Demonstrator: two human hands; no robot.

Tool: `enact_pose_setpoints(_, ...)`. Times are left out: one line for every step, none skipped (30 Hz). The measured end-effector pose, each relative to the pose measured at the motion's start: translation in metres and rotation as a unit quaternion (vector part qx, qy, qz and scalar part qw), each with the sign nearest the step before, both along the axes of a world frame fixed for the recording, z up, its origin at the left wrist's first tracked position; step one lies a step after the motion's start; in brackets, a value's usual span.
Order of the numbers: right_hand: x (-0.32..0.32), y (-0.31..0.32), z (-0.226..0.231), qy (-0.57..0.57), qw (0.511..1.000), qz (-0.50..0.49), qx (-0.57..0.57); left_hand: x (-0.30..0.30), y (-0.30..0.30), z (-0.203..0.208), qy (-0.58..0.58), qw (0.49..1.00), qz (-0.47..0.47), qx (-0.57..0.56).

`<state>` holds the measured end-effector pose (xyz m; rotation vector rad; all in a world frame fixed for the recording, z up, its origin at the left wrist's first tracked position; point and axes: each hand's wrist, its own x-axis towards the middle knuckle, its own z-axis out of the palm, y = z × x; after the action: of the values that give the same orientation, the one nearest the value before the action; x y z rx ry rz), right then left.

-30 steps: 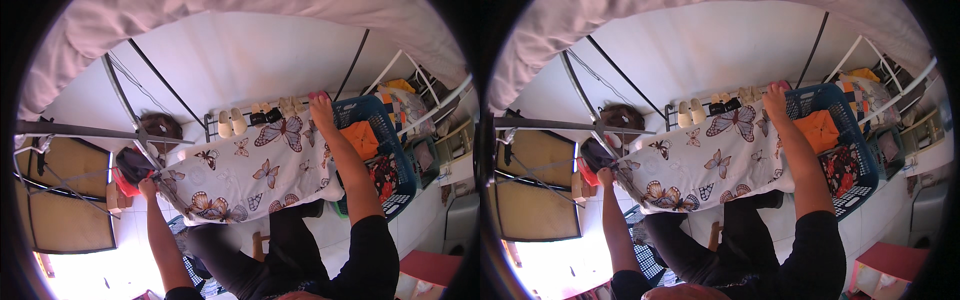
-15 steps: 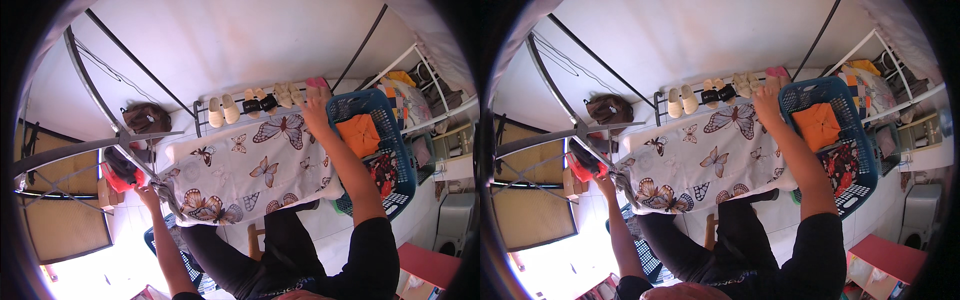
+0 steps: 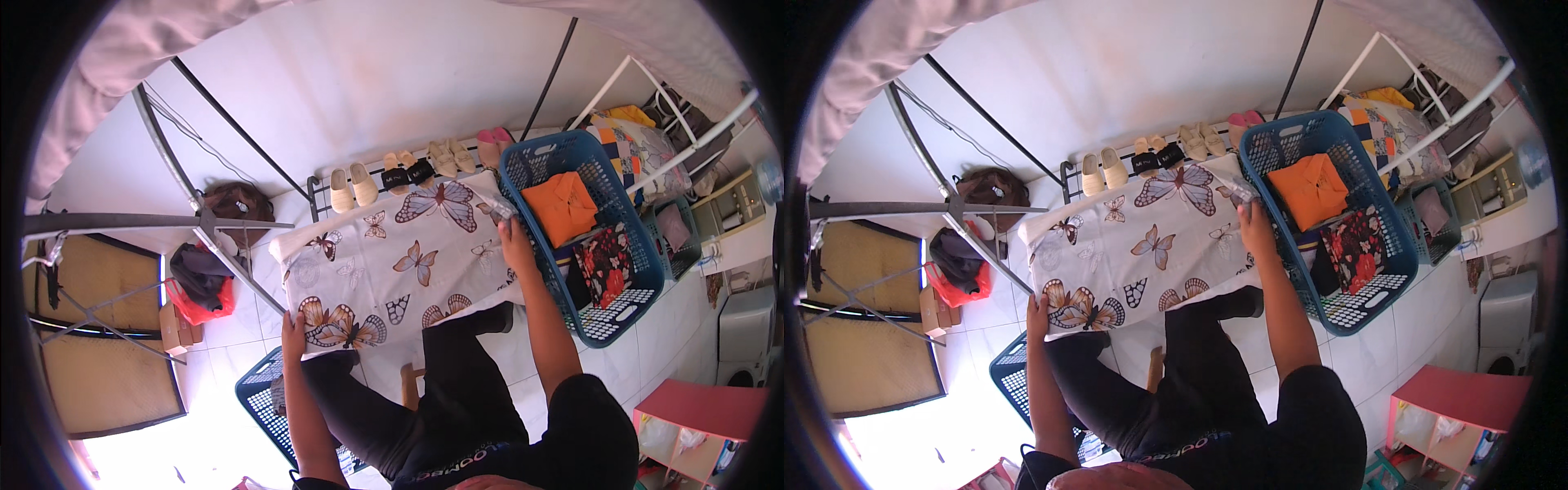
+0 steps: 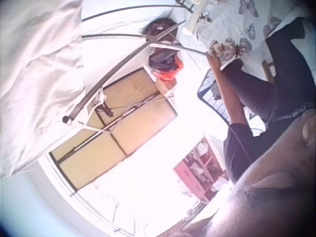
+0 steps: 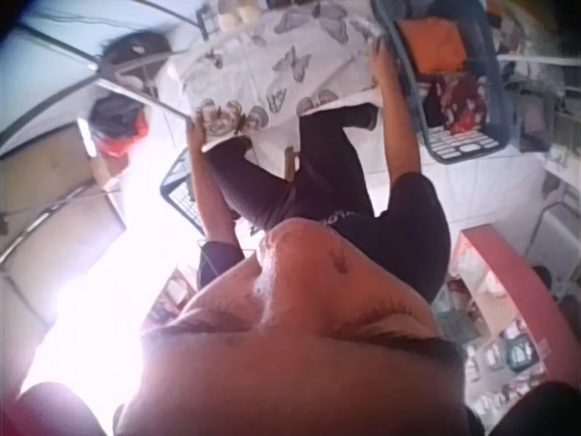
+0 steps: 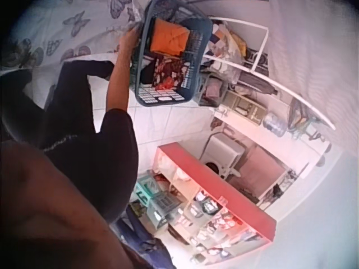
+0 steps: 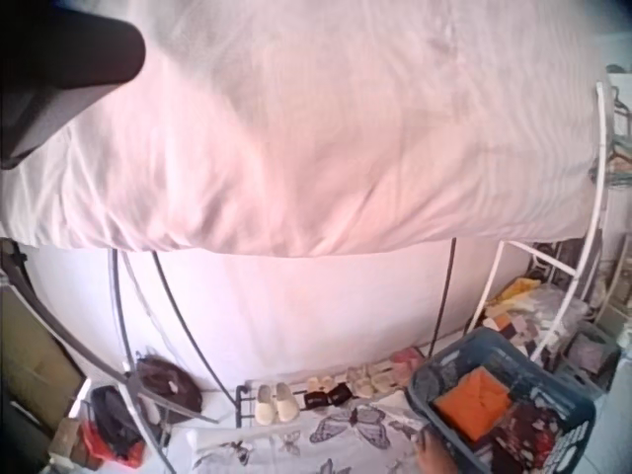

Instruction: The person folds an orange t-shirt on a white cushion, then folds a white cloth with butterfly patterns. Both items are placed into a blue laundry basket.

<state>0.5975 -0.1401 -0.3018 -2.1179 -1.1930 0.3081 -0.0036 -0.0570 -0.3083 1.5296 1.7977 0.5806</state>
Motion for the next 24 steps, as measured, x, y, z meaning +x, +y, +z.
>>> enact_pose_setpoints(0.005, 0.009, 0.004, 0.036, 0.999, -0.004, -0.037, 0.001, 0.0, 0.003, 0.018, 1.0, -0.001, 0.005)
enact_pose_setpoints(0.015, 0.015, 0.004, 0.066, 0.995, -0.01, -0.072, 0.009, 0.003, 0.009, 0.032, 0.999, -0.004, 0.012)
enact_pose_setpoints(0.02, 0.018, 0.003, 0.04, 0.994, -0.029, -0.094, 0.016, 0.003, 0.015, 0.031, 0.999, -0.018, 0.016)
enact_pose_setpoints(0.037, 0.016, -0.009, 0.012, 0.992, -0.06, -0.114, 0.025, 0.012, 0.012, 0.007, 0.999, -0.041, 0.0)
enact_pose_setpoints(0.033, 0.026, -0.008, -0.01, 0.989, -0.068, -0.133, 0.016, 0.012, 0.009, -0.008, 0.999, -0.043, -0.017)
enact_pose_setpoints(0.034, 0.035, -0.004, 0.012, 0.989, -0.064, -0.132, 0.009, 0.014, 0.005, -0.023, 0.998, -0.047, -0.033)
enact_pose_setpoints(0.022, 0.045, 0.001, 0.04, 0.989, -0.054, -0.135, -0.001, 0.012, 0.002, -0.002, 1.0, -0.027, -0.013)
enact_pose_setpoints(0.017, 0.047, 0.003, 0.064, 0.986, -0.05, -0.142, -0.005, 0.011, 0.001, -0.012, 1.0, -0.019, -0.012)
enact_pose_setpoints(0.011, 0.049, 0.004, 0.063, 0.985, -0.047, -0.156, -0.009, 0.01, 0.0, -0.021, 1.0, -0.011, -0.01)
enact_pose_setpoints(0.015, 0.05, 0.005, 0.056, 0.983, -0.05, -0.168, -0.005, 0.013, 0.0, -0.036, 0.999, -0.009, -0.008)
enact_pose_setpoints(0.019, 0.051, 0.006, 0.049, 0.981, -0.053, -0.18, 0.0, 0.011, -0.002, -0.062, 0.998, 0.001, -0.004)
enact_pose_setpoints(0.022, 0.047, 0.005, 0.05, 0.979, -0.055, -0.189, 0.002, 0.01, -0.001, -0.062, 0.998, -0.002, -0.009)
enact_pose_setpoints(0.021, 0.046, 0.004, 0.052, 0.979, -0.052, -0.192, -0.001, 0.009, -0.003, -0.062, 0.998, -0.001, -0.008)
enact_pose_setpoints(0.025, 0.047, 0.004, 0.052, 0.978, -0.051, -0.193, -0.002, 0.011, -0.004, -0.062, 0.998, -0.002, -0.005)
enact_pose_setpoints(0.03, 0.05, 0.006, 0.061, 0.978, -0.05, -0.192, -0.003, 0.014, -0.006, -0.096, 0.995, -0.006, 0.004)
enact_pose_setpoints(0.033, 0.042, 0.004, 0.072, 0.975, -0.051, -0.202, -0.004, 0.012, -0.008, -0.082, 0.997, -0.007, 0.004)
enact_pose_setpoints(0.038, 0.039, 0.003, 0.082, 0.973, -0.053, -0.21, -0.005, 0.014, -0.008, -0.083, 0.996, -0.024, -0.009)
enact_pose_setpoints(0.044, 0.041, 0.005, 0.072, 0.974, -0.065, -0.206, -0.004, 0.018, -0.008, -0.085, 0.995, -0.042, -0.021)
enact_pose_setpoints(0.026, 0.041, 0.008, 0.072, 0.973, -0.065, -0.211, -0.013, 0.013, -0.009, -0.077, 0.997, -0.027, 0.003)
enact_pose_setpoints(0.012, 0.04, 0.014, 0.07, 0.972, -0.064, -0.215, -0.02, 0.008, -0.009, -0.072, 0.997, -0.012, 0.027)
enact_pose_setpoints(0.009, 0.037, 0.019, 0.049, 0.974, -0.054, -0.213, -0.019, 0.009, -0.009, -0.07, 0.996, -0.003, 0.052)
enact_pose_setpoints(0.003, 0.036, 0.023, 0.029, 0.976, -0.043, -0.21, -0.02, 0.013, -0.005, -0.038, 0.995, 0.017, 0.088)
enact_pose_setpoints(-0.003, 0.036, 0.03, -0.011, 0.979, -0.025, -0.2, -0.018, 0.018, 0.002, -0.05, 0.993, 0.034, 0.103)
enact_pose_setpoints(-0.011, 0.036, 0.036, -0.05, 0.98, -0.009, -0.191, -0.014, 0.024, 0.008, -0.062, 0.99, 0.052, 0.118)
